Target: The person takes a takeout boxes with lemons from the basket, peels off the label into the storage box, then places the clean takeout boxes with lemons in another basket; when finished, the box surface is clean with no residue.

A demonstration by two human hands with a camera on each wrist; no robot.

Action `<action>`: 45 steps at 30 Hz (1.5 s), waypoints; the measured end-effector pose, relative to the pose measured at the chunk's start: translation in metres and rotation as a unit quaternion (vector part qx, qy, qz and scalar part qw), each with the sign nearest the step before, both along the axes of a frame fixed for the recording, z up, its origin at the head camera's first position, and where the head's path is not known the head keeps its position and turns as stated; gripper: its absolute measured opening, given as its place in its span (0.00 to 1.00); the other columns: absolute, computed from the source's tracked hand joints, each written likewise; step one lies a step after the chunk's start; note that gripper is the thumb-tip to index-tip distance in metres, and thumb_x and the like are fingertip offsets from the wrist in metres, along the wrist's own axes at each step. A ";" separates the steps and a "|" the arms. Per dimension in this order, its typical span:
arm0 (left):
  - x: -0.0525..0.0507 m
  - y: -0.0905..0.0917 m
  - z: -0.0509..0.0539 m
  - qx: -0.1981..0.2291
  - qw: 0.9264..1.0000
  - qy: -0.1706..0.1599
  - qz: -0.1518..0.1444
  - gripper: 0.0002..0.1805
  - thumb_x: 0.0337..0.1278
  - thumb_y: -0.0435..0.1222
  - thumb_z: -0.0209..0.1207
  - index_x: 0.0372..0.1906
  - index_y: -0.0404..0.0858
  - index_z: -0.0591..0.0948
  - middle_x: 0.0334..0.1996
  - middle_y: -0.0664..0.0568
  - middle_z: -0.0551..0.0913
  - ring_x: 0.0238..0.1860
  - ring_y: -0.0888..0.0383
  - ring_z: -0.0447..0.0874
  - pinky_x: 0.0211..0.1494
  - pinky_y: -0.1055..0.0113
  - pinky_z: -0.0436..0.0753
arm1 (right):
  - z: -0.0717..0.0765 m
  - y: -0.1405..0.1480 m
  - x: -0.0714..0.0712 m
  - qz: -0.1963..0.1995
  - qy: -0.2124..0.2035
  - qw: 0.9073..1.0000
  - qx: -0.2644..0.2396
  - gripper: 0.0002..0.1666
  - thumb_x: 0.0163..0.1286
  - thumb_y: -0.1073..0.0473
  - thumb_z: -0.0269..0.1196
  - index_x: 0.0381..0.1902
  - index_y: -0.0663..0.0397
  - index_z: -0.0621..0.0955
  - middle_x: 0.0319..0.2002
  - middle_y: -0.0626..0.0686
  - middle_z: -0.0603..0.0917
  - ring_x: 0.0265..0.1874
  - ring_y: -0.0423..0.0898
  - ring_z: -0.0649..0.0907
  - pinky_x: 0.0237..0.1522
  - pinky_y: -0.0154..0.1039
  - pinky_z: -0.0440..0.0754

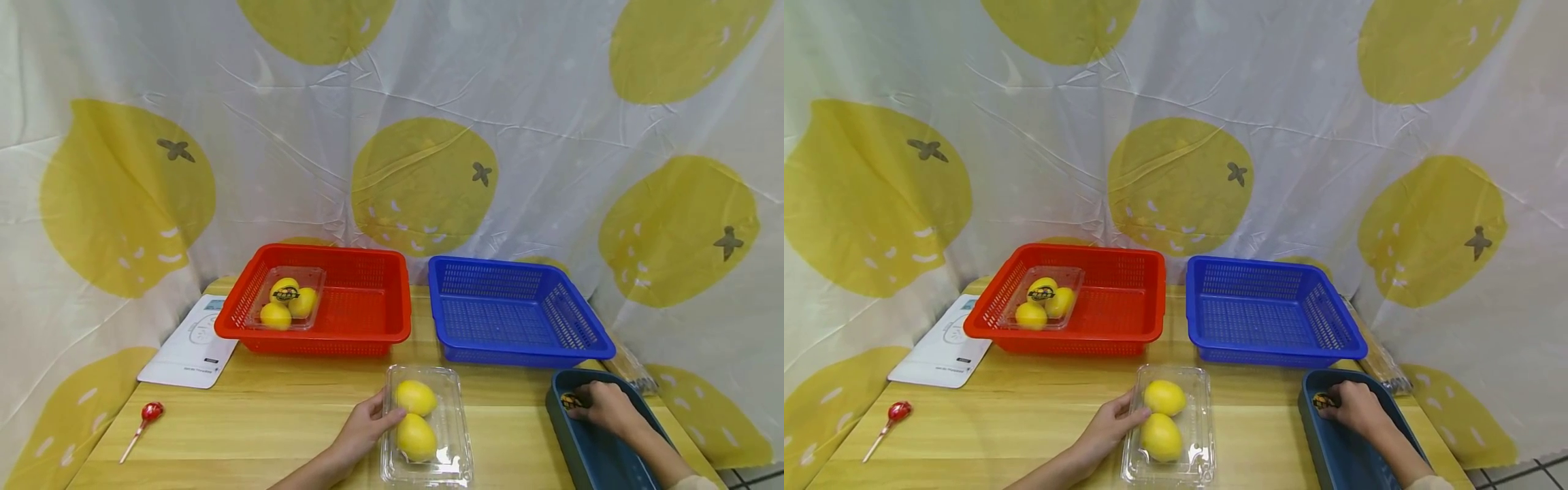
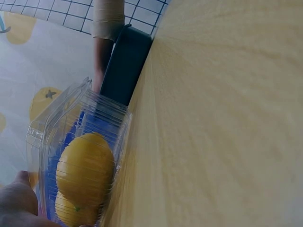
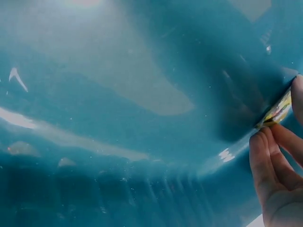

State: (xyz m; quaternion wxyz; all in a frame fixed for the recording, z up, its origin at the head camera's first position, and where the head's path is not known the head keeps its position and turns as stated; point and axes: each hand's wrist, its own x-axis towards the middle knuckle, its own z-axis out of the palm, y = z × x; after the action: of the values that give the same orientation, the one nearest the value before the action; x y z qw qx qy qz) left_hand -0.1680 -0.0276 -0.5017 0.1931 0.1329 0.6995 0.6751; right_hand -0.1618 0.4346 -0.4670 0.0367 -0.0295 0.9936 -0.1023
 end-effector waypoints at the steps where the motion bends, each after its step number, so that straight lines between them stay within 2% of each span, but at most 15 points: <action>1: 0.000 0.000 0.000 0.000 1.000 -0.001 0.000 0.42 0.66 0.48 0.58 0.73 0.27 0.56 0.72 0.32 0.58 0.72 0.36 0.60 0.71 0.47 0.65 | 0.000 0.000 0.000 0.000 0.001 1.000 0.000 0.28 0.48 0.48 0.76 0.38 0.65 0.86 0.34 0.58 0.89 0.34 0.57 0.86 0.33 0.51 0.83; 8: 0.000 0.001 -0.001 0.000 1.000 -0.004 0.000 0.43 0.66 0.48 0.58 0.73 0.25 0.56 0.72 0.32 0.59 0.72 0.36 0.61 0.71 0.47 0.65 | 0.000 -0.003 0.000 -0.006 -0.005 1.000 0.003 0.28 0.48 0.48 0.76 0.39 0.65 0.86 0.35 0.59 0.89 0.35 0.58 0.86 0.35 0.53 0.83; 14: 0.000 0.001 -0.001 -0.004 1.000 -0.004 0.007 0.43 0.65 0.48 0.59 0.73 0.26 0.56 0.72 0.32 0.60 0.71 0.36 0.62 0.71 0.47 0.65 | 0.007 -0.002 0.001 -0.013 0.003 1.000 0.005 0.23 0.50 0.48 0.75 0.35 0.62 0.86 0.31 0.54 0.88 0.32 0.53 0.86 0.35 0.50 0.83; 18: 0.000 0.001 -0.001 -0.003 1.000 -0.008 0.010 0.44 0.64 0.49 0.59 0.73 0.27 0.57 0.72 0.33 0.60 0.71 0.36 0.61 0.72 0.47 0.64 | 0.021 -0.004 0.001 -0.022 0.028 0.999 0.002 0.19 0.51 0.52 0.74 0.33 0.62 0.85 0.29 0.53 0.87 0.29 0.51 0.85 0.33 0.48 0.83; 22: -0.001 0.001 0.000 -0.003 1.000 -0.012 0.011 0.44 0.63 0.50 0.60 0.73 0.27 0.57 0.72 0.33 0.60 0.72 0.36 0.61 0.72 0.47 0.65 | 0.040 -0.011 0.003 -0.048 0.053 0.997 -0.015 0.23 0.53 0.51 0.73 0.37 0.66 0.84 0.29 0.56 0.87 0.29 0.53 0.85 0.32 0.49 0.82; 24: -0.001 0.002 0.000 -0.003 1.000 -0.011 0.012 0.45 0.63 0.50 0.60 0.73 0.27 0.57 0.72 0.33 0.60 0.72 0.36 0.60 0.72 0.47 0.64 | 0.050 -0.017 0.005 -0.061 0.052 0.996 -0.031 0.26 0.56 0.49 0.72 0.40 0.67 0.84 0.31 0.57 0.88 0.31 0.52 0.85 0.32 0.48 0.82; 29: -0.001 0.002 0.001 -0.008 1.000 -0.013 0.015 0.45 0.62 0.51 0.60 0.73 0.27 0.57 0.72 0.34 0.60 0.72 0.37 0.60 0.72 0.46 0.63 | 0.074 -0.047 0.014 -0.076 0.023 0.994 -0.078 0.33 0.62 0.42 0.67 0.50 0.66 0.82 0.39 0.57 0.88 0.34 0.47 0.85 0.31 0.42 0.82; 33: 0.000 0.002 0.002 -0.010 1.000 -0.017 0.020 0.45 0.62 0.51 0.60 0.73 0.28 0.58 0.72 0.34 0.60 0.72 0.37 0.60 0.72 0.46 0.64 | 0.085 -0.082 0.022 -0.078 -0.006 0.989 -0.126 0.38 0.62 0.38 0.65 0.56 0.64 0.79 0.41 0.54 0.86 0.34 0.42 0.82 0.29 0.36 0.79; 38: 0.001 0.002 0.002 -0.007 1.000 -0.022 0.021 0.45 0.62 0.51 0.61 0.73 0.27 0.57 0.72 0.33 0.60 0.72 0.37 0.61 0.72 0.46 0.65 | 0.088 -0.124 0.030 -0.066 -0.010 0.982 -0.177 0.37 0.61 0.40 0.67 0.58 0.60 0.77 0.41 0.49 0.84 0.34 0.39 0.79 0.29 0.32 0.78; 45: 0.002 0.001 0.003 -0.010 0.999 -0.024 0.021 0.46 0.63 0.51 0.60 0.72 0.24 0.55 0.72 0.31 0.58 0.72 0.35 0.60 0.71 0.47 0.65 | 0.084 -0.171 0.037 -0.055 -0.029 0.969 -0.239 0.34 0.59 0.45 0.70 0.57 0.60 0.78 0.43 0.49 0.84 0.33 0.40 0.78 0.31 0.31 0.77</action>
State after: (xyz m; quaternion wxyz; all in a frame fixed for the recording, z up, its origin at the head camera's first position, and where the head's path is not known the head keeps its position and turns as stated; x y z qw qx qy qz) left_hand -0.1663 -0.0266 -0.4990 0.1965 0.1001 0.7042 0.6749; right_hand -0.1250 0.2639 -0.3834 0.0514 0.0202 0.9391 -0.3392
